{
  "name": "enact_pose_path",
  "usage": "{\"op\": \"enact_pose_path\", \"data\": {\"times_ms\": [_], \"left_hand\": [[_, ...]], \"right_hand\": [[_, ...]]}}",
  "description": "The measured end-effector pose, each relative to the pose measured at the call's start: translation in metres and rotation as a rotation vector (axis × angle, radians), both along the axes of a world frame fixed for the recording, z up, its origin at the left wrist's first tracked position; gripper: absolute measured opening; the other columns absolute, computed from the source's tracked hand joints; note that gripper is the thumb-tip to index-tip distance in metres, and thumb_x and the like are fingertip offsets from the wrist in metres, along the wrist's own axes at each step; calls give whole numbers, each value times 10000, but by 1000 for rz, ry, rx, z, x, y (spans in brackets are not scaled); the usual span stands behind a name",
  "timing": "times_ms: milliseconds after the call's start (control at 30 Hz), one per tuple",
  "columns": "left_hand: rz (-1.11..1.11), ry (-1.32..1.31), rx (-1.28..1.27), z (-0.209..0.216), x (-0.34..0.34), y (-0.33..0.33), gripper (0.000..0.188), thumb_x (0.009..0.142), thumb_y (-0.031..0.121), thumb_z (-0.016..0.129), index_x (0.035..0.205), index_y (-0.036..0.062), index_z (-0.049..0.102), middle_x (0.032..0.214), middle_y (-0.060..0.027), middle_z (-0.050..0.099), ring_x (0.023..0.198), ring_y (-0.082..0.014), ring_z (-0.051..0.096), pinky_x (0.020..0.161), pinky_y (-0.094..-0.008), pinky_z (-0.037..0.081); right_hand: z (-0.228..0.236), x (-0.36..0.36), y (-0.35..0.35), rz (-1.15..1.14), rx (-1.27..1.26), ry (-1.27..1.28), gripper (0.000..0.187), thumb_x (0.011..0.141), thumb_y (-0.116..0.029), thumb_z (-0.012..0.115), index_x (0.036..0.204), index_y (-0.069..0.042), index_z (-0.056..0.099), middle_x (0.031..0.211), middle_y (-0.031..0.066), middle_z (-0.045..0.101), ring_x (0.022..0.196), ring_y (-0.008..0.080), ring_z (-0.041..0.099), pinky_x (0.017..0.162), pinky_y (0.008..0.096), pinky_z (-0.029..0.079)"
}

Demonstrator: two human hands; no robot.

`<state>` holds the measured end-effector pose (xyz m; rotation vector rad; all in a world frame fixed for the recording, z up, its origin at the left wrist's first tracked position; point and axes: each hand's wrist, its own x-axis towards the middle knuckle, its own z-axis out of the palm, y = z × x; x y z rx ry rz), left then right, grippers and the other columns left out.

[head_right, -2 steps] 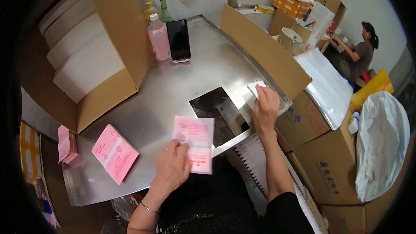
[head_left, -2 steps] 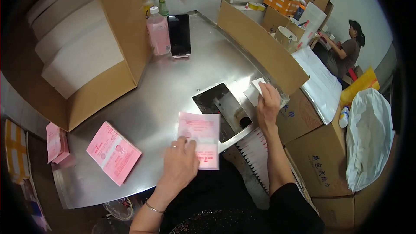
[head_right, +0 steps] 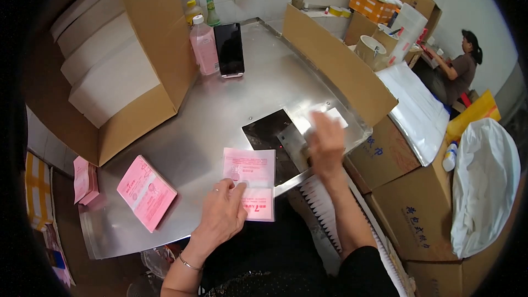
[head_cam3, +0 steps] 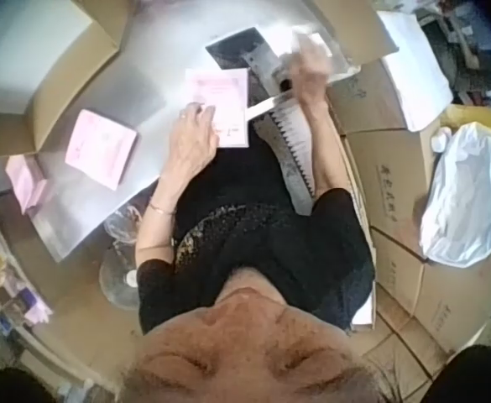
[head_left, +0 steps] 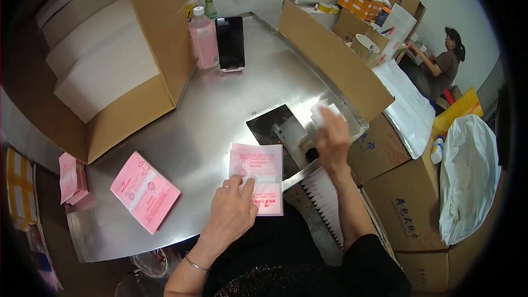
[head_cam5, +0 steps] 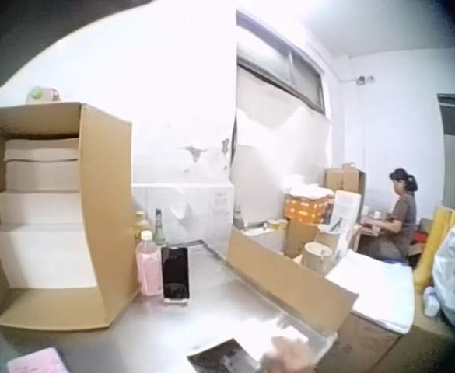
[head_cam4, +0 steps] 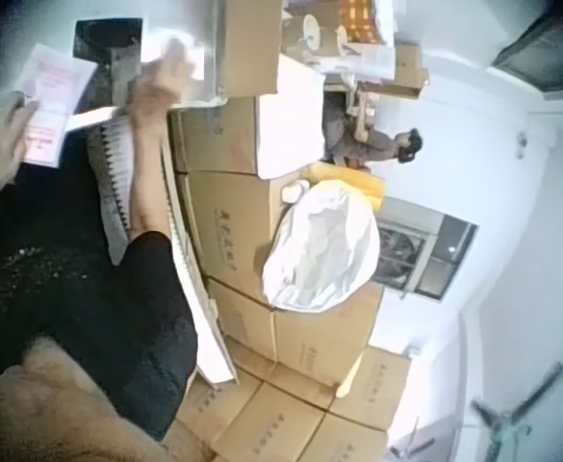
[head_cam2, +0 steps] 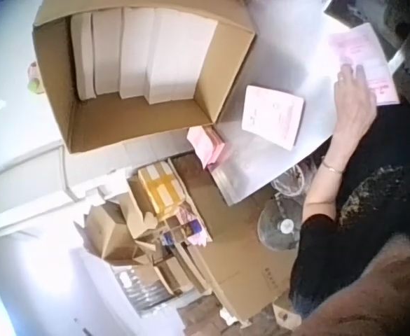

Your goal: The recorder is seen packing pink tissue packs into white cardboard boxes and then organizing those boxes into larger shipping cartons.

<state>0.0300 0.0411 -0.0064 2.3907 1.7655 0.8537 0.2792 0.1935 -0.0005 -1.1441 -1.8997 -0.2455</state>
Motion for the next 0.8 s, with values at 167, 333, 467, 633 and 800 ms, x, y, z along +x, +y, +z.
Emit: {"op": "enact_pose_path", "data": {"times_ms": [167,333,467,633,800], "left_hand": [[109,-59,-98,6,-17,-2,674,666,213,777,1282,27,577,999,-166,543,907,-331,559,740,-452,476],[94,-110,-10,7,4,2,785,736,173,756,1447,57,443,955,-166,511,855,-332,542,722,-438,456],[64,-117,-77,16,-8,-8,716,827,119,708,1480,62,420,916,-155,517,830,-332,542,710,-429,456],[-89,-137,-38,19,-21,-25,454,844,118,708,1283,59,606,811,-125,518,769,-316,530,692,-433,441],[-829,-663,-34,82,-79,-71,205,750,66,817,901,-18,707,841,-154,660,769,-242,647,655,-345,521]], "right_hand": [[-9,-82,-114,802,59,-328,361,789,-144,631,1101,37,645,1074,177,638,1092,360,624,1052,715,320],[-24,-127,-44,402,-308,-534,332,824,-164,619,1116,-7,611,1069,210,593,1038,373,585,1076,733,253],[-52,-110,-7,276,-326,-464,325,858,-191,585,1143,-38,610,1162,223,596,1164,421,528,1081,729,242],[-31,-59,16,70,-731,-407,182,898,-139,564,961,-7,673,779,214,689,761,421,683,703,500,546],[63,-33,-55,532,-892,-130,177,908,-210,643,1005,-72,694,843,145,706,821,316,688,762,404,547]]}}
